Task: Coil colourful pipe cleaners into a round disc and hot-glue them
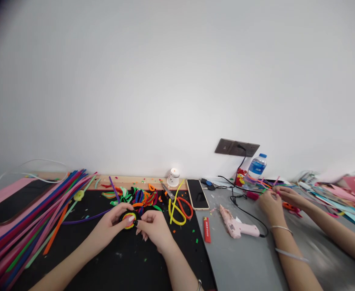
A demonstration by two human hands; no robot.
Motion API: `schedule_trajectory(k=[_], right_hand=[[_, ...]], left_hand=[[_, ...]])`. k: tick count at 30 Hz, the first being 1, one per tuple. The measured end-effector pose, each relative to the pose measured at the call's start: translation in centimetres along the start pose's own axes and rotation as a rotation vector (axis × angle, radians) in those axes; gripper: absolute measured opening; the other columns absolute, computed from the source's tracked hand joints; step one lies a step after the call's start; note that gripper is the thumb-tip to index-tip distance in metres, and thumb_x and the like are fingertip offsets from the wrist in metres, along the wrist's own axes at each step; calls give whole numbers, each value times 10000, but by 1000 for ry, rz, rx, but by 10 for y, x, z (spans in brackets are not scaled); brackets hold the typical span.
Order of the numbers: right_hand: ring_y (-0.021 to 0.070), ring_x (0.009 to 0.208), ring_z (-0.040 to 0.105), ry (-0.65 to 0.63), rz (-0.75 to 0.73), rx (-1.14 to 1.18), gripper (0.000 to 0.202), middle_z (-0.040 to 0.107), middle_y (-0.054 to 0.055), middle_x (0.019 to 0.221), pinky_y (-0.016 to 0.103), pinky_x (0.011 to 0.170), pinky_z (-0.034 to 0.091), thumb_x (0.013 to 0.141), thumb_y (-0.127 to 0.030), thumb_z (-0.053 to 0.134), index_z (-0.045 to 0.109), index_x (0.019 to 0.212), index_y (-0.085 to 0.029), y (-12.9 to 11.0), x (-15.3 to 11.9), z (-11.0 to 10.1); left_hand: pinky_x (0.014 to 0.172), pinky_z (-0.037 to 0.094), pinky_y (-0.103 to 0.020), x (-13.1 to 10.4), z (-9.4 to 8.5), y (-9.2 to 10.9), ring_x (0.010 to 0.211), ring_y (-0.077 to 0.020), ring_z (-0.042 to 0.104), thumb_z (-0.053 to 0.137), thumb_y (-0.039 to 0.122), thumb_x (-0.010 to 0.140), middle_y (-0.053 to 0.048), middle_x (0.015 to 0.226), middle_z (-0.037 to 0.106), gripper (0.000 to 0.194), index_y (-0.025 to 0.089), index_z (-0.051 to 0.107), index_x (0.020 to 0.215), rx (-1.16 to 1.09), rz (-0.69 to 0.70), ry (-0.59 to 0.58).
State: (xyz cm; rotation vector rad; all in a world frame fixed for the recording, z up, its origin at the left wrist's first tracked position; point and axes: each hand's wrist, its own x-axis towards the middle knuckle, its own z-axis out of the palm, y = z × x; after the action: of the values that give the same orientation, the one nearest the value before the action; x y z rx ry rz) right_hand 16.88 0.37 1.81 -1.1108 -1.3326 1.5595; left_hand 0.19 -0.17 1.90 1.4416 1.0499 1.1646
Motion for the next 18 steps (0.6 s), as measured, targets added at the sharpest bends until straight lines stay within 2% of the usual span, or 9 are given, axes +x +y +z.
schedule_trajectory(k=[4, 11, 18], right_hand=[[42, 330, 389, 89, -82, -3, 179, 584, -39, 490, 166, 340, 298, 679, -301, 639, 564, 612, -153, 3, 3, -2], [52, 345, 382, 214, -182, -3, 145, 541, -57, 489, 183, 353, 295, 682, -279, 642, 557, 652, -165, 3, 5, -3], [65, 362, 378, 214, -210, 3, 146, 467, -83, 455, 192, 370, 300, 692, -309, 648, 580, 710, -181, 2, 2, -2]], left_hand=[[635, 428, -251, 0, 0, -1, 707, -176, 570, 618, 259, 754, 22, 737, 591, 128, 228, 560, 864, -57, -23, 26], [632, 428, -251, -1, 4, 2, 665, -158, 580, 651, 240, 720, 21, 723, 637, 181, 214, 548, 866, -175, -78, -29], [602, 432, -254, -3, 6, 6, 636, -166, 583, 671, 276, 705, 17, 709, 636, 193, 216, 569, 857, -216, -104, -38]])
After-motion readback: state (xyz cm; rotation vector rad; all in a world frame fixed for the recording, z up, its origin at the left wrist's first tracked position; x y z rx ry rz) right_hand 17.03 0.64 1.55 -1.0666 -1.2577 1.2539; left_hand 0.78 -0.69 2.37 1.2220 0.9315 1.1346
